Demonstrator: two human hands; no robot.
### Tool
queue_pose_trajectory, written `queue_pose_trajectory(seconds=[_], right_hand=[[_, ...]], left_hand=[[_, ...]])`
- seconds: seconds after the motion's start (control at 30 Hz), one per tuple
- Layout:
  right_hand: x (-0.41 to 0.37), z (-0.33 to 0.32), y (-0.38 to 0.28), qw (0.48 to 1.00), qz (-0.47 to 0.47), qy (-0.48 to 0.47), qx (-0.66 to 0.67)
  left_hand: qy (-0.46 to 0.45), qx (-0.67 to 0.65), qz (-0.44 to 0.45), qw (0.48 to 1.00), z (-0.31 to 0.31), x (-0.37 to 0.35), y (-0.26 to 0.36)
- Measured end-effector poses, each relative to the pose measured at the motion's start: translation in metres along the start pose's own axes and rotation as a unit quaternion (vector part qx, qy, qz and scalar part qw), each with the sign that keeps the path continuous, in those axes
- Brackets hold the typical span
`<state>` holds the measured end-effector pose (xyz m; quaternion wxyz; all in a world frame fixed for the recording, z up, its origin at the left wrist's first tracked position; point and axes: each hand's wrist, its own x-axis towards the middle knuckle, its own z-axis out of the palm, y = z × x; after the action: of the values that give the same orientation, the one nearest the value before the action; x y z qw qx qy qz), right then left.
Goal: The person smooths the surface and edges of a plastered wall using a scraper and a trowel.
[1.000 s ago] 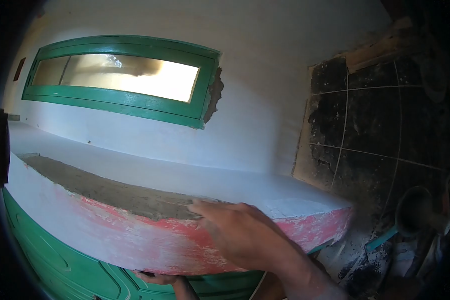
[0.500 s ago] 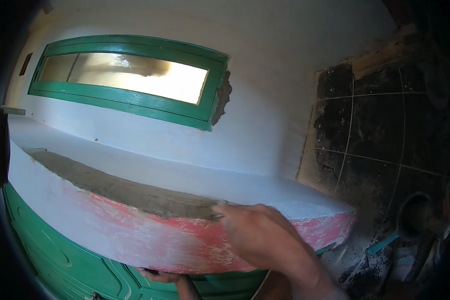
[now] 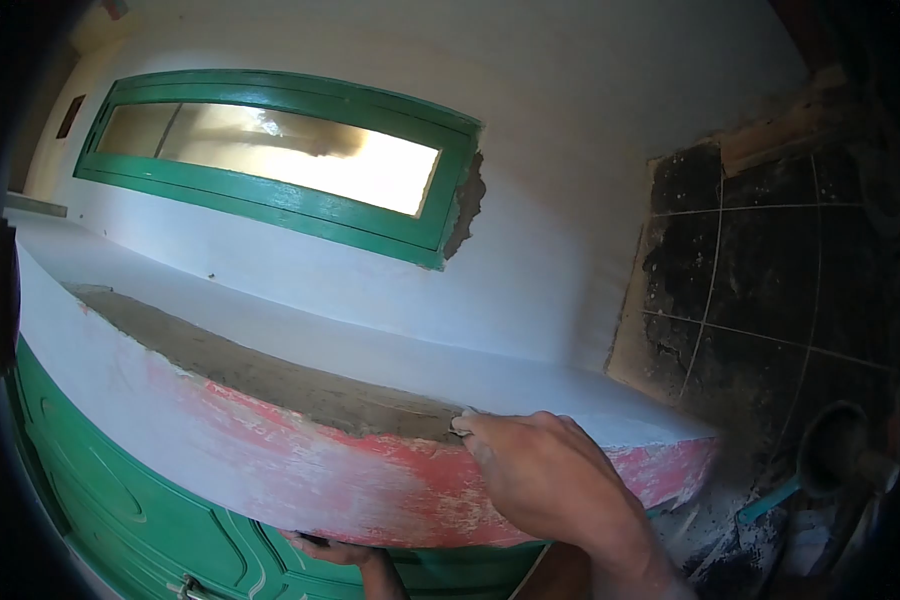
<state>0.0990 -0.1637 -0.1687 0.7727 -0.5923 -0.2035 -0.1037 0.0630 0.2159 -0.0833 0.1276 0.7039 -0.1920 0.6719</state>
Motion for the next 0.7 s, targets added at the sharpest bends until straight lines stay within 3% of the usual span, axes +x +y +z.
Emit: queue_pose_trajectory(seconds=[0.03, 0.13, 0.23, 0.3, 0.33, 0.43, 0.57, 0.7], right_hand=[[0.0, -0.004, -0.002, 0.999, 0.038, -0.024, -0.017], [0.009, 0.011, -0.009, 0.999, -0.032, 0.029, 0.0], [0.028, 0.042, -0.016, 0.966, -0.179, 0.163, 0.085], [0.027, 0.048, -0.01, 0.962, -0.192, 0.177, 0.079], [0.027, 0.048, -0.01, 0.96, -0.2, 0.183, 0.074], [0.006, 0.003, -0.014, 0.999, 0.017, 0.001, -0.043], [0.013, 0.006, -0.017, 0.998, 0.009, 0.001, -0.067], [0.033, 0.039, -0.02, 0.976, -0.175, 0.113, 0.069]], left_hand=[[-0.006, 0.002, 0.005, 1.0, 0.001, 0.001, 0.002], [-0.007, -0.006, 0.002, 1.0, 0.0, -0.001, 0.001], [0.005, -0.067, -0.035, 0.997, -0.007, -0.003, -0.012], [0.006, -0.171, -0.072, 0.983, -0.014, -0.001, -0.02], [-0.023, -0.13, -0.034, 0.991, -0.015, -0.001, -0.019], [-0.073, -0.058, 0.035, 0.995, -0.014, 0.0, -0.011], [-0.046, -0.133, -0.008, 0.99, -0.012, -0.002, -0.012], [-0.092, -0.091, 0.081, 0.988, -0.018, -0.001, -0.025]])
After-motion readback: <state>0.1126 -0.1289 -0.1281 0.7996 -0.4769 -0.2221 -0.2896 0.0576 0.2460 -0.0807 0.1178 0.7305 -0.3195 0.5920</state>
